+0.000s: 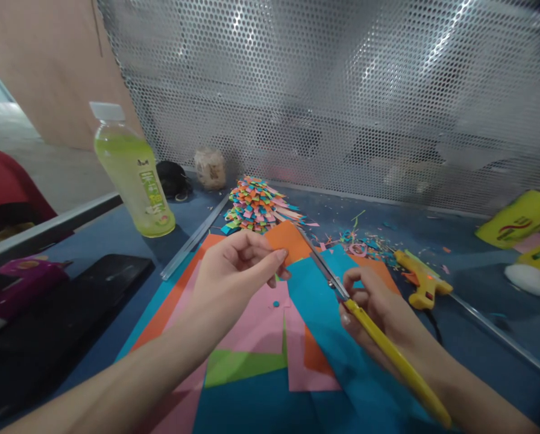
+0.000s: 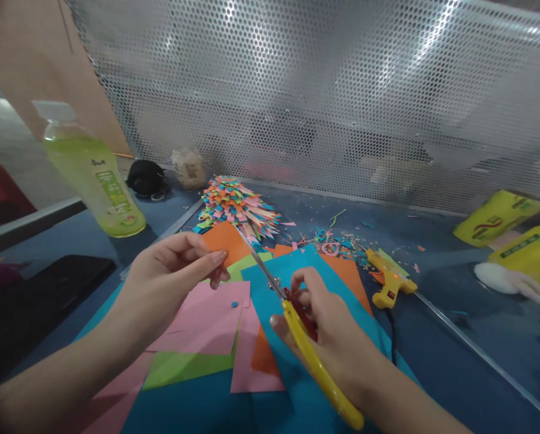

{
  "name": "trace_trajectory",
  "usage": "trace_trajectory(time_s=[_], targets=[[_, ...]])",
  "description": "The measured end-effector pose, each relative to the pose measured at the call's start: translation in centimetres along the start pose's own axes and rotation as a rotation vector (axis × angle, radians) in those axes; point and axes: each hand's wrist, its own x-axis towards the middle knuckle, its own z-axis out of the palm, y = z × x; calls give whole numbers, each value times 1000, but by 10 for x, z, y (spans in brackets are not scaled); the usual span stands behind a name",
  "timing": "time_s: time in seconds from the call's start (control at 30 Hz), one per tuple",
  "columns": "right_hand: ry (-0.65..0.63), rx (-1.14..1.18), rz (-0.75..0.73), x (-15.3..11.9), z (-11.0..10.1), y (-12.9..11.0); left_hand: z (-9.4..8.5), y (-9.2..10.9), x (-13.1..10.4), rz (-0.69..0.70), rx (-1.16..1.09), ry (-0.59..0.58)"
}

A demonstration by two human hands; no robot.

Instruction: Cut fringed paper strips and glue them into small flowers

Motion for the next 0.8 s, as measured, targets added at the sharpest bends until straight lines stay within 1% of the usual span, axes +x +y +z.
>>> trace_trajectory(time_s=[0.3,0.5,0.6,0.8], targets=[[-16,-10,-3,-1,-1,-4,0,0,0,-31,-10,-11],[-49,76,-12,0,-1,-3,2,2,-2,-26,61,-18],[-49,100,-9,1,0,-4,3,3,-2,-36,62,-20],[-34,22,-7,0,-1,-6,5,2,-2,-46,64,-18]])
